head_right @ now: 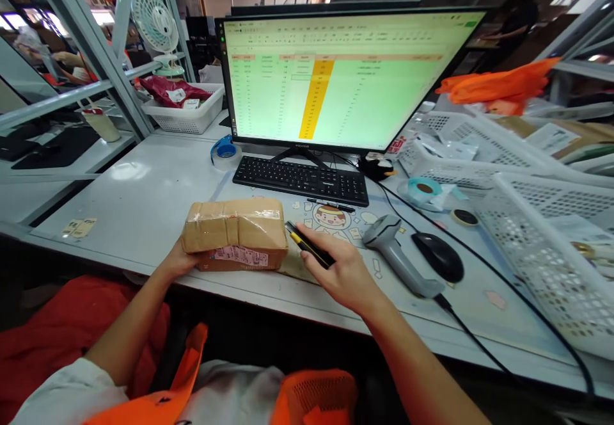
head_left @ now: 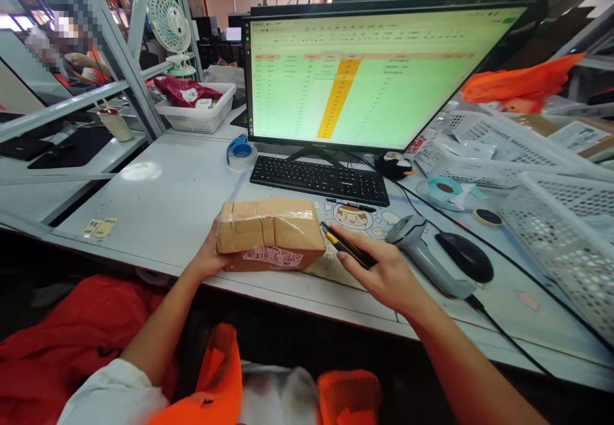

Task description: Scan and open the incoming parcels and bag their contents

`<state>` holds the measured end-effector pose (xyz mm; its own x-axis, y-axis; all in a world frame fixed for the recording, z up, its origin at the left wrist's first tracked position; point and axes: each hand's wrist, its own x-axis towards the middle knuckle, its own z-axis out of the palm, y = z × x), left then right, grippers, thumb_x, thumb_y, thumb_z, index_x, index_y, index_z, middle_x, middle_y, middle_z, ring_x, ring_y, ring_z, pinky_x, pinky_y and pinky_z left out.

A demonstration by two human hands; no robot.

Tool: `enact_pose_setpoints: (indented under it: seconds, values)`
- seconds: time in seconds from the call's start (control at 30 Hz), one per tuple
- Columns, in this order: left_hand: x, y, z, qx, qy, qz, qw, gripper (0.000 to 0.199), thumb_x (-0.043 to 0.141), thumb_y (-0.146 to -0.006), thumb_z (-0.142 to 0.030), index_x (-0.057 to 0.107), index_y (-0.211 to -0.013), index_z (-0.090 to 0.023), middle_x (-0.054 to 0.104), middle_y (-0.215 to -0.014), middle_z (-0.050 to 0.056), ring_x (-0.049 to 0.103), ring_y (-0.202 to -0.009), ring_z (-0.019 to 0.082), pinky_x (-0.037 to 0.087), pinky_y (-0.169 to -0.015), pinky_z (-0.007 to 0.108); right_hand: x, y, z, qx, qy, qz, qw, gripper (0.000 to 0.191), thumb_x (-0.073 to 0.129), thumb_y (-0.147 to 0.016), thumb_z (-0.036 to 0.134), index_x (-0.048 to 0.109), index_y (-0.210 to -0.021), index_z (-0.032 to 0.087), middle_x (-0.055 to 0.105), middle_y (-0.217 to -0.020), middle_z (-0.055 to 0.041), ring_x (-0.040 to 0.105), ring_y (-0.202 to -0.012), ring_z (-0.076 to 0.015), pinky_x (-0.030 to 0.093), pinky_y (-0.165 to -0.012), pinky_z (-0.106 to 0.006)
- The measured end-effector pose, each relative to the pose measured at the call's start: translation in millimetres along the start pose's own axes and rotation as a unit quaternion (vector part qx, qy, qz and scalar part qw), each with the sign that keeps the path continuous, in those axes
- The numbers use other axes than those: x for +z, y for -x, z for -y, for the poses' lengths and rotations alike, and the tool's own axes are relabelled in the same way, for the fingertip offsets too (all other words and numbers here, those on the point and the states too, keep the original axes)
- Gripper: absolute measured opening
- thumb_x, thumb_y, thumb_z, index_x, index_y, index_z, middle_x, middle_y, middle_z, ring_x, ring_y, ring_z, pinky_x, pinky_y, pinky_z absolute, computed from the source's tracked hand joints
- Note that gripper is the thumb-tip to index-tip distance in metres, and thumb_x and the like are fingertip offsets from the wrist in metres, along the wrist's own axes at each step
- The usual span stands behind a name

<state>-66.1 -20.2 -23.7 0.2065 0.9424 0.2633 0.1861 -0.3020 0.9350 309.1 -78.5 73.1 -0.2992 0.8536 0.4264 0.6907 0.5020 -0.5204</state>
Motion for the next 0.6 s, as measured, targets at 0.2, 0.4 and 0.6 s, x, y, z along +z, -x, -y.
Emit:
enact_pose_setpoints:
  seconds: [0.2, 0.4, 0.6]
  values:
    - [0.1, -11.9, -55.6, 0.066, -0.184, -0.122, 0.973, 0.108, 0.088, -0.072, -0.041, 0.032, -0.162, -0.020, 0.050, -0.152, 0.017, 0.051, -0.139, 0.037, 0.041, -0.119, 0.052, -10.4, 25.7, -2.7, 0.003, -0.029, 0.014, 0.999, 0.047, 0.064, -0.096, 0.035, 0.068, -0.140, 0.019, 0.071, -0.134, -0.0081, 0.071, -0.119, -0.0267, 0.058, -0.107, -0.041]
    - [3.4, -11.6, -123.3, 0.022, -0.531, -0.240, 0.812, 0.099, 0.081, -0.078, -0.042, 0.036, -0.162, -0.019, 0.050, -0.141, 0.021, 0.045, -0.131, 0.043, 0.033, -0.115, 0.058, -22.9, 8.3, -7.9, 0.067, 0.091, -0.012, 0.994, 0.062, 0.064, -0.092, 0.049, 0.062, -0.145, 0.015, 0.076, -0.118, -0.0145, 0.075, -0.104, -0.0324, 0.061, -0.092, -0.045]
    - [52.4, -5.0, -152.2, 0.027, -0.665, -0.114, 0.738, 0.092, 0.075, -0.084, -0.035, 0.035, -0.164, -0.018, 0.048, -0.144, 0.021, 0.041, -0.130, 0.041, 0.028, -0.115, 0.055, -1.3, -34.9, 50.3, 0.079, 0.220, 0.079, 0.969, 0.063, 0.058, -0.099, 0.036, 0.048, -0.159, 0.022, 0.075, -0.121, -0.0140, 0.072, -0.107, -0.0331, 0.055, -0.091, -0.041]
